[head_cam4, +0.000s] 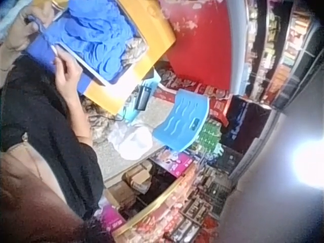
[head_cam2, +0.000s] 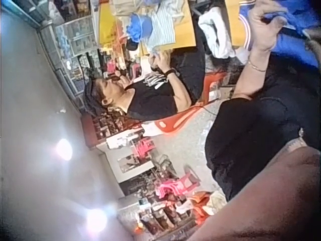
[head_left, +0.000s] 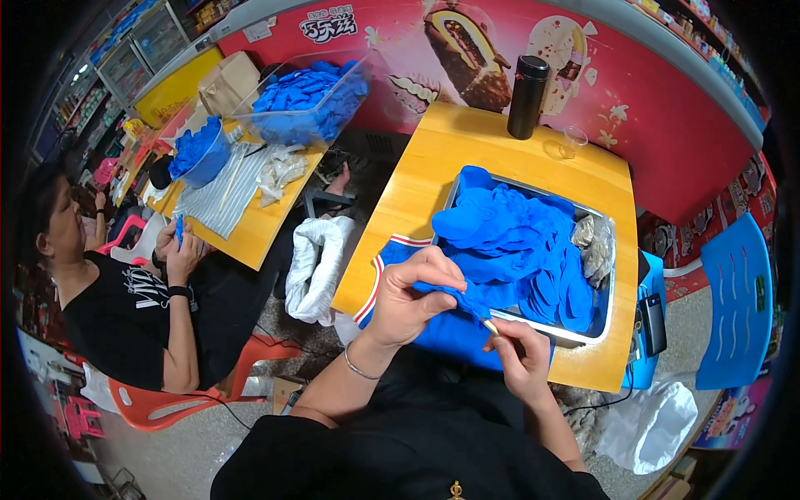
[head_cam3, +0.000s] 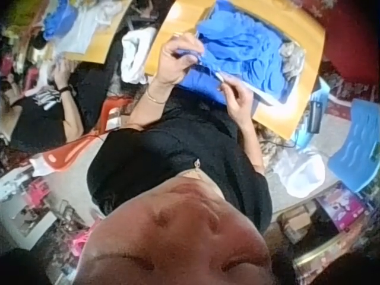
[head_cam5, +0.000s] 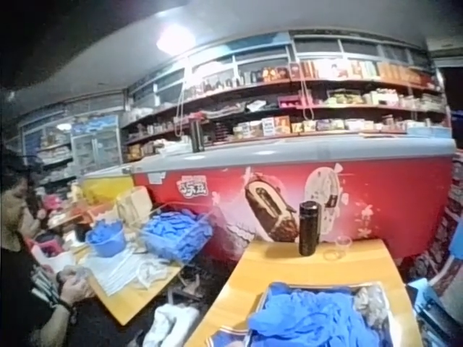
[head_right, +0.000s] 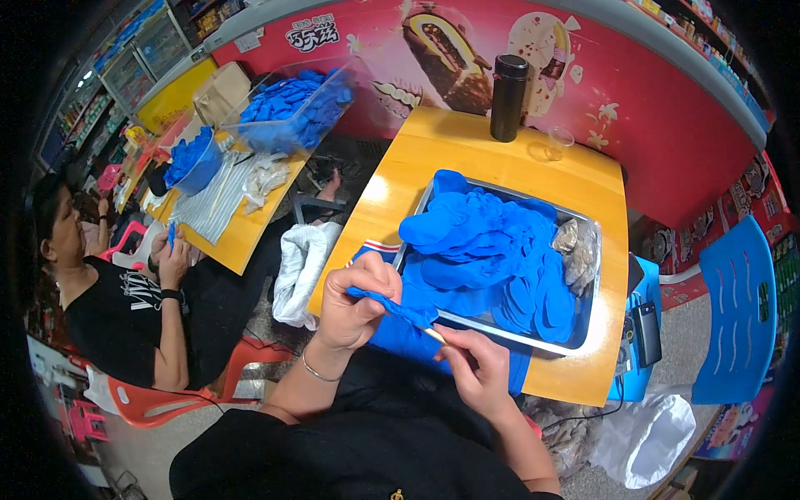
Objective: Manually folding and assembling small blue fabric pieces using a wooden stick.
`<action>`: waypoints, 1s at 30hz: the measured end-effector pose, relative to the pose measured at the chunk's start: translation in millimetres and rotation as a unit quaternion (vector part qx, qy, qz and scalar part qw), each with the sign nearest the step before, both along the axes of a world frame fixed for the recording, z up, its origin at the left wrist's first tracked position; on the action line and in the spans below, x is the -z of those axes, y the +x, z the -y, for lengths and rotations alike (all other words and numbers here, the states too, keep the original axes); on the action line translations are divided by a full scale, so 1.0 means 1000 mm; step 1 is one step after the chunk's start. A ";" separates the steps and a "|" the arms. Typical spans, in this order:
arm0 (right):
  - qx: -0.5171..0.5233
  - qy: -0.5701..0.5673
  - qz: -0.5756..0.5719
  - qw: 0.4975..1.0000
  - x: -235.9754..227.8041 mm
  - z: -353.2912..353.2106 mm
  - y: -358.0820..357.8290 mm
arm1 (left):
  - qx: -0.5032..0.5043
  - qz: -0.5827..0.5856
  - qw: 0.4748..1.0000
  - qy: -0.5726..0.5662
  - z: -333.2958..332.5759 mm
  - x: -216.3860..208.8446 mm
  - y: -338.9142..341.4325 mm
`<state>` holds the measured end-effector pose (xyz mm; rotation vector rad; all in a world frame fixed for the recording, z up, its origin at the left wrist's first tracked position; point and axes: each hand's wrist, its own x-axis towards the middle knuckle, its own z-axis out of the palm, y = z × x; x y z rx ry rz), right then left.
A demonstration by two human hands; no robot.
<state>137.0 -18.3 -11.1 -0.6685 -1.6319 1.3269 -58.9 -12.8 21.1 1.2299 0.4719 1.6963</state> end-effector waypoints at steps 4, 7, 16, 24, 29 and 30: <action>0.020 0.020 0.025 0.999 0.005 0.001 0.003 | -0.002 0.038 0.999 0.012 -0.001 0.001 0.001; 0.015 -0.002 0.021 1.000 0.003 0.005 0.001 | -0.011 0.049 0.999 0.008 -0.002 0.002 0.003; -0.036 -0.055 -0.004 0.998 0.001 0.005 0.005 | 0.000 -0.002 1.000 -0.008 0.000 0.006 0.003; 0.020 -0.006 0.014 1.000 0.005 0.006 0.010 | 0.006 0.060 0.998 -0.003 -0.002 0.003 0.001; 0.062 0.043 0.035 0.997 0.008 0.007 0.006 | -0.001 0.036 0.999 0.006 -0.002 0.005 0.002; 0.062 0.043 0.036 0.997 0.007 0.007 0.006 | -0.001 0.036 0.999 0.005 -0.001 0.005 0.002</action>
